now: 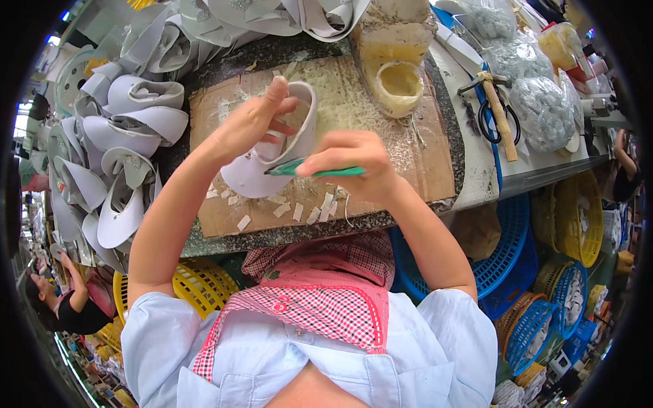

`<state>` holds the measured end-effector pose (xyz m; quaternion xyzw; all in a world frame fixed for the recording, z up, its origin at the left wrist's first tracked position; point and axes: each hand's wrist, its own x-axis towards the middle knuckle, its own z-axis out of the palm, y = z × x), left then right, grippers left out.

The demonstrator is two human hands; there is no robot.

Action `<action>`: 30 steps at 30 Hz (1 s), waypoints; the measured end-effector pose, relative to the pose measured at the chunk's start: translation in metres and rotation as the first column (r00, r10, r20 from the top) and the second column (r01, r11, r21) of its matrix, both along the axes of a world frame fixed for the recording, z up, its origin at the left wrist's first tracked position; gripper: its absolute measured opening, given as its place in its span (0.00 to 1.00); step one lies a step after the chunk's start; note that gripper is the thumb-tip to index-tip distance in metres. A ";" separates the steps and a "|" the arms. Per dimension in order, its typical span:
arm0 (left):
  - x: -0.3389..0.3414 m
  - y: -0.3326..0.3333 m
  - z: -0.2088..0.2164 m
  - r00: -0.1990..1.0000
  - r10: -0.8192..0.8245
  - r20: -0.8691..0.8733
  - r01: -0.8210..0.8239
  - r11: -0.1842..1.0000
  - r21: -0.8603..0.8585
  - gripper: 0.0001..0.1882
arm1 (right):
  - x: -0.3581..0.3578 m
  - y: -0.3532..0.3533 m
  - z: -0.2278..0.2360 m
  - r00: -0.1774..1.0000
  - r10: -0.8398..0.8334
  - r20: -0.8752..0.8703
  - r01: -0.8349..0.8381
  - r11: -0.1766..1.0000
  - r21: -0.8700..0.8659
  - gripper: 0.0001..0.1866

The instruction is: The person applies adhesive to shoe components using a hand brush.

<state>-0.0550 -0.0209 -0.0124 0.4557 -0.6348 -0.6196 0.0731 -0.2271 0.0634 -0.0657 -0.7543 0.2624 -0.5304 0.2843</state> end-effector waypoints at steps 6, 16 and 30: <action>0.047 0.015 0.006 0.896 0.131 0.425 0.273 0.593 -0.757 0.28 | 0.015 -0.019 -0.006 0.920 -0.077 -0.384 -0.020 0.970 -0.242 0.16; 0.105 0.055 -0.064 0.884 0.467 0.002 -0.358 0.682 -0.638 0.20 | 0.038 -0.005 0.019 0.919 -0.008 -0.393 -0.131 0.937 -0.324 0.11; 0.063 0.039 -0.060 0.690 0.466 -0.554 -0.400 0.883 0.245 0.16 | 0.006 0.000 0.003 0.901 -0.105 -0.421 -0.019 0.960 -0.280 0.11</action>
